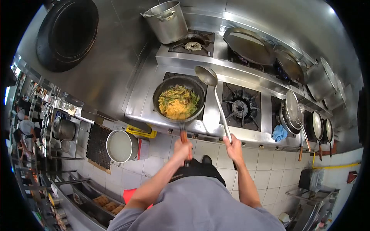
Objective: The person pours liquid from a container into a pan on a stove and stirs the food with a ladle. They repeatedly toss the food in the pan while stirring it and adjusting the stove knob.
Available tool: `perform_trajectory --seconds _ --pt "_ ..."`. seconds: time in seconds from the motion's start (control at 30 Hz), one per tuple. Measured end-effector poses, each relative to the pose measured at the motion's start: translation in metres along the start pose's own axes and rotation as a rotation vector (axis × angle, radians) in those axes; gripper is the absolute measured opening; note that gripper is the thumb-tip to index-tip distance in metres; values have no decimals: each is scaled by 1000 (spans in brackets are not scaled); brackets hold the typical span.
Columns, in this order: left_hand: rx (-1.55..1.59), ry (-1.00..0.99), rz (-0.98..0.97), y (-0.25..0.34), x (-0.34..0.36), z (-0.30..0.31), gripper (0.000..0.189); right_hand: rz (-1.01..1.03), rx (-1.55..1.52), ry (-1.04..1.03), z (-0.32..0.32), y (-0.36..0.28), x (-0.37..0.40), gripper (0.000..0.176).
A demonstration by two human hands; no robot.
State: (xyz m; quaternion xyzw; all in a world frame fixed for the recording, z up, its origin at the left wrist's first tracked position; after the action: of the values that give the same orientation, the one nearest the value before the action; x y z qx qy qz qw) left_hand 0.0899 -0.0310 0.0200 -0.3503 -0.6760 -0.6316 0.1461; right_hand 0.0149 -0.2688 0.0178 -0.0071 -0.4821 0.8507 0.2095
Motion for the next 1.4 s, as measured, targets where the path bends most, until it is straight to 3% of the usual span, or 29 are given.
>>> perform_trajectory --seconds 0.1,0.2,0.23,0.3,0.5,0.53,0.57,0.67,0.73,0.87,0.93,1.07,1.2,1.3,1.4 --pt "34 -143 -98 43 -39 2 11 126 85 -63 27 -20 -18 37" --pt "-43 -116 -125 38 14 3 11 217 322 -123 79 -62 -23 31" --pt "-16 -121 2 25 37 7 12 196 383 -192 96 -82 -18 29" --pt "28 -160 57 31 52 12 14 232 505 -295 123 -111 -12 28" --pt "103 -281 27 52 -22 3 16 316 927 -259 113 -145 -35 33" --pt "52 -249 -42 42 -22 2 14 405 933 -203 107 -145 -41 32" --pt "9 -219 -122 34 -21 0 13 358 927 -200 107 -145 -40 31" --pt "54 -183 -21 12 30 15 15 291 863 -203 120 -149 -28 30" --pt "31 -185 7 27 24 26 14 221 850 -333 119 -142 -19 29" --pt "-3 -215 -74 58 -28 19 13 328 877 -261 83 -136 -44 28" --pt "-33 -182 -88 41 -14 19 12 401 843 -176 76 -139 -48 28" --pt "6 -144 -11 23 38 24 20 284 862 -246 99 -157 -36 27" --pt "-4 -220 -20 58 -11 28 14 330 879 -333 84 -151 -40 28" --pt "60 -204 -154 66 -44 17 13 422 861 -207 60 -148 -60 27" --pt "-94 -121 -119 36 10 24 14 365 881 -202 79 -158 -44 27"
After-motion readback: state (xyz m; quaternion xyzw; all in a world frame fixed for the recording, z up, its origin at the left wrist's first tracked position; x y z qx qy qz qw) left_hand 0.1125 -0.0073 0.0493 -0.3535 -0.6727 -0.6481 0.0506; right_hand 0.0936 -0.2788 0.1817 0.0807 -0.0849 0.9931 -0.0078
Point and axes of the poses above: each hand's wrist, its own x-axis away from the middle knuckle, its own z-axis out of the back of the hand, y = z × x, the point moved 3 cm from there along -x, towards the middle knuckle, and after that the axes turned 6 degrees about -y, right-handed, at the moved point
